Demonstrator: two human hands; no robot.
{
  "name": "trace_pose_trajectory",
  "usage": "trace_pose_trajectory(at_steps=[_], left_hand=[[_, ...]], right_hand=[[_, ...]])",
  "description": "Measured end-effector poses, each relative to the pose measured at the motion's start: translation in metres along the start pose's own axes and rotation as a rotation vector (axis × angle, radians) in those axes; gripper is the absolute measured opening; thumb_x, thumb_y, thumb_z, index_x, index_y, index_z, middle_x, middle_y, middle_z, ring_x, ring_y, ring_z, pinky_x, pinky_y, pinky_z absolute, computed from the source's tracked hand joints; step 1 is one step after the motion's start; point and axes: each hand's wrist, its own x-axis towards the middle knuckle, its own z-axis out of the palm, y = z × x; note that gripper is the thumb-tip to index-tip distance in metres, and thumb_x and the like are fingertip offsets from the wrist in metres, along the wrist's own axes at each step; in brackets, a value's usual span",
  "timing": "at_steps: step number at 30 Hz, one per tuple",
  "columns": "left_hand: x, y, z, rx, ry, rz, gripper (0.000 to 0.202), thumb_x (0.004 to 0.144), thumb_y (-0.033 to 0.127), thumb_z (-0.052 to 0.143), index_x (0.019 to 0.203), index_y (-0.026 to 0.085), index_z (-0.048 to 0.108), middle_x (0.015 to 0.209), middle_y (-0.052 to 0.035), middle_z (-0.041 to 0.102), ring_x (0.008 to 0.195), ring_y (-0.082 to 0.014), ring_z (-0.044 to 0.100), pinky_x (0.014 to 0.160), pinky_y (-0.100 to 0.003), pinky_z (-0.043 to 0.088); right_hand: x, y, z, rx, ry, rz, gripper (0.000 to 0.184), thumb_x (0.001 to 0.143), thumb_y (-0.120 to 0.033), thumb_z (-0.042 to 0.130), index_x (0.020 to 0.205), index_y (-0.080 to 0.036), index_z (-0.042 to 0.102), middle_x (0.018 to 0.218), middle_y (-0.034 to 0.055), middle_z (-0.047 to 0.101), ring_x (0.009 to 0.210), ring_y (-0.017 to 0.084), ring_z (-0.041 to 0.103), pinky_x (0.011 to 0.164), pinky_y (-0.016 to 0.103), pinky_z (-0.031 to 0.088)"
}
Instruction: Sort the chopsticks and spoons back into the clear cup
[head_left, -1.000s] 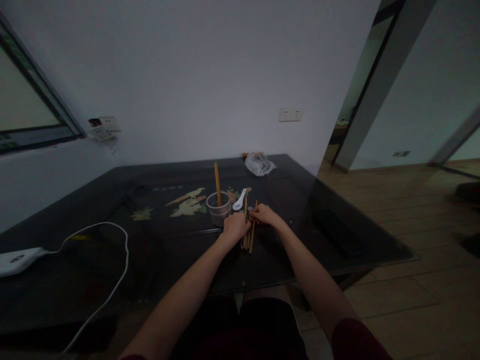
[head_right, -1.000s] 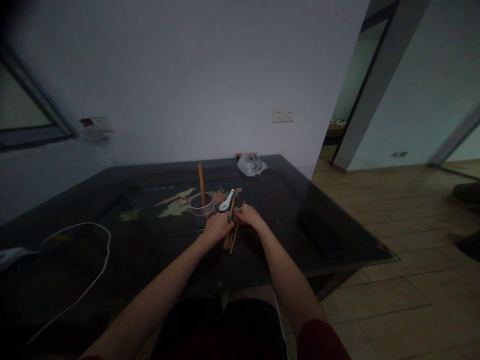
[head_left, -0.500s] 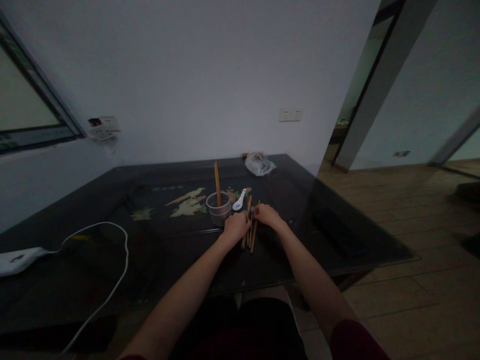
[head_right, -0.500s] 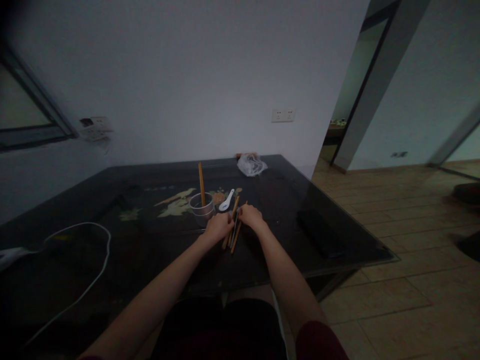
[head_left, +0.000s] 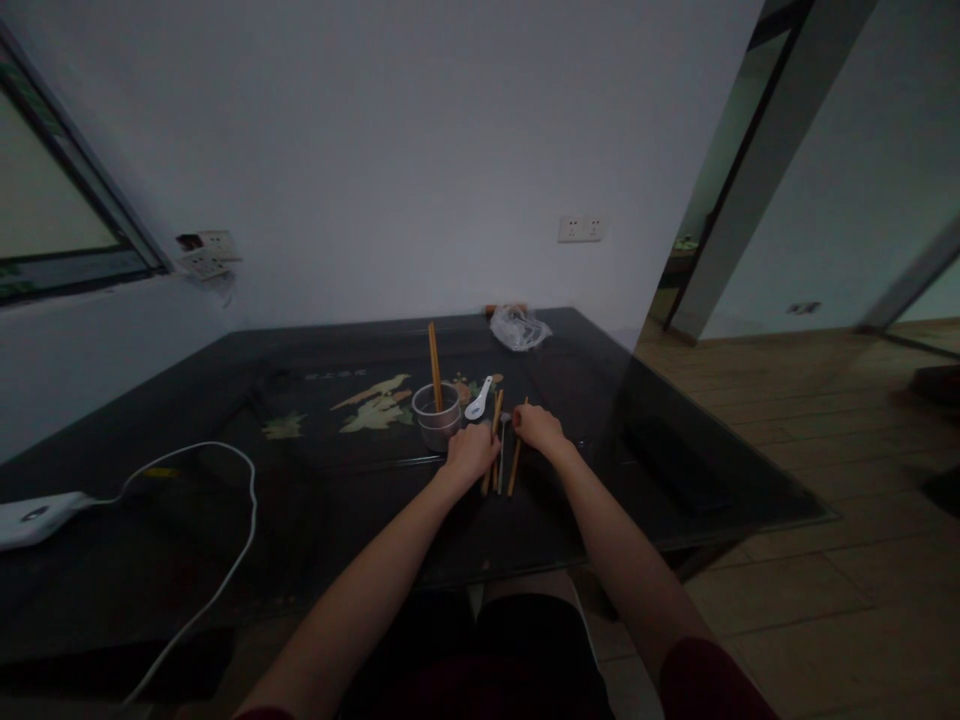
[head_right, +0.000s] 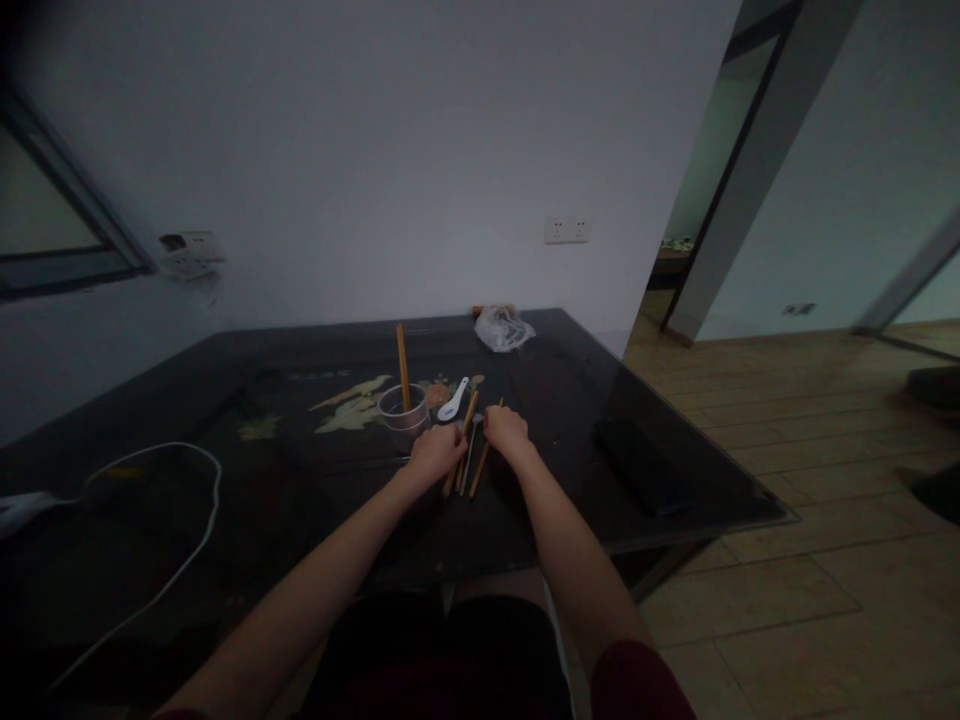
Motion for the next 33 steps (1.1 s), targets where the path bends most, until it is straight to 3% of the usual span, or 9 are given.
trace_pose_trajectory(at_steps=[9, 13, 16, 19, 23, 28, 33], left_hand=[[-0.003, 0.002, -0.008, 0.005, 0.048, 0.013, 0.032, 0.091, 0.035, 0.038, 0.099, 0.018, 0.063, 0.098, -0.0129, 0.069, 0.092, -0.0266, 0.067, 0.079, -0.035, 0.051], [-0.006, 0.005, -0.020, -0.028, 0.110, 0.020, 0.033, 0.092, 0.039, 0.036, 0.098, 0.020, 0.063, 0.093, -0.0108, 0.070, 0.088, -0.0257, 0.068, 0.076, -0.033, 0.051], [-0.010, 0.007, -0.031, -0.055, 0.145, 0.037, 0.033, 0.093, 0.040, 0.035, 0.099, 0.021, 0.061, 0.091, -0.0096, 0.070, 0.086, -0.0254, 0.068, 0.073, -0.033, 0.050], [-0.016, 0.009, -0.043, -0.074, 0.175, 0.059, 0.034, 0.094, 0.040, 0.033, 0.103, 0.021, 0.059, 0.092, -0.0093, 0.070, 0.085, -0.0246, 0.067, 0.073, -0.031, 0.049], [-0.028, 0.007, -0.059, -0.115, 0.189, 0.090, 0.033, 0.095, 0.038, 0.034, 0.109, 0.020, 0.057, 0.092, -0.0098, 0.069, 0.085, -0.0228, 0.067, 0.075, -0.029, 0.047], [-0.040, -0.015, -0.067, -0.251, 0.213, 0.145, 0.026, 0.091, 0.037, 0.044, 0.105, 0.022, 0.060, 0.085, -0.0046, 0.070, 0.077, -0.0189, 0.066, 0.067, -0.024, 0.045], [-0.050, -0.051, -0.069, -0.394, 0.213, 0.222, 0.021, 0.087, 0.034, 0.053, 0.094, 0.021, 0.067, 0.074, -0.0014, 0.069, 0.067, -0.0149, 0.063, 0.059, -0.021, 0.041]], right_hand=[[0.006, 0.002, -0.002, 0.082, 0.103, 0.031, 0.026, 0.087, -0.026, 0.047, 0.099, -0.019, 0.068, 0.105, 0.0145, 0.068, 0.097, 0.027, 0.064, 0.075, 0.033, 0.046], [0.010, 0.002, -0.008, 0.411, 0.083, -0.094, 0.030, 0.088, -0.032, 0.046, 0.080, -0.015, 0.070, 0.077, 0.0083, 0.069, 0.072, 0.017, 0.064, 0.063, 0.024, 0.043], [0.008, -0.001, -0.013, 0.738, 0.013, -0.247, 0.035, 0.086, -0.038, 0.048, 0.068, -0.013, 0.065, 0.060, 0.0026, 0.063, 0.050, 0.010, 0.053, 0.050, 0.020, 0.037], [-0.001, -0.007, -0.020, 0.983, 0.006, -0.335, 0.035, 0.077, -0.046, 0.058, 0.066, -0.013, 0.062, 0.052, -0.0024, 0.055, 0.044, 0.008, 0.046, 0.044, 0.019, 0.034], [-0.013, -0.017, -0.028, 1.161, 0.031, -0.382, 0.036, 0.069, -0.050, 0.066, 0.066, -0.014, 0.062, 0.052, -0.0035, 0.054, 0.046, 0.008, 0.047, 0.046, 0.019, 0.038], [-0.024, -0.037, -0.030, 1.146, 0.098, -0.502, 0.034, 0.070, -0.049, 0.067, 0.065, -0.016, 0.063, 0.056, -0.0010, 0.059, 0.051, 0.011, 0.053, 0.051, 0.022, 0.044], [-0.034, -0.059, -0.021, 0.922, 0.307, -0.611, 0.026, 0.076, -0.041, 0.065, 0.069, -0.016, 0.065, 0.067, 0.0028, 0.065, 0.063, 0.014, 0.058, 0.057, 0.023, 0.044]])
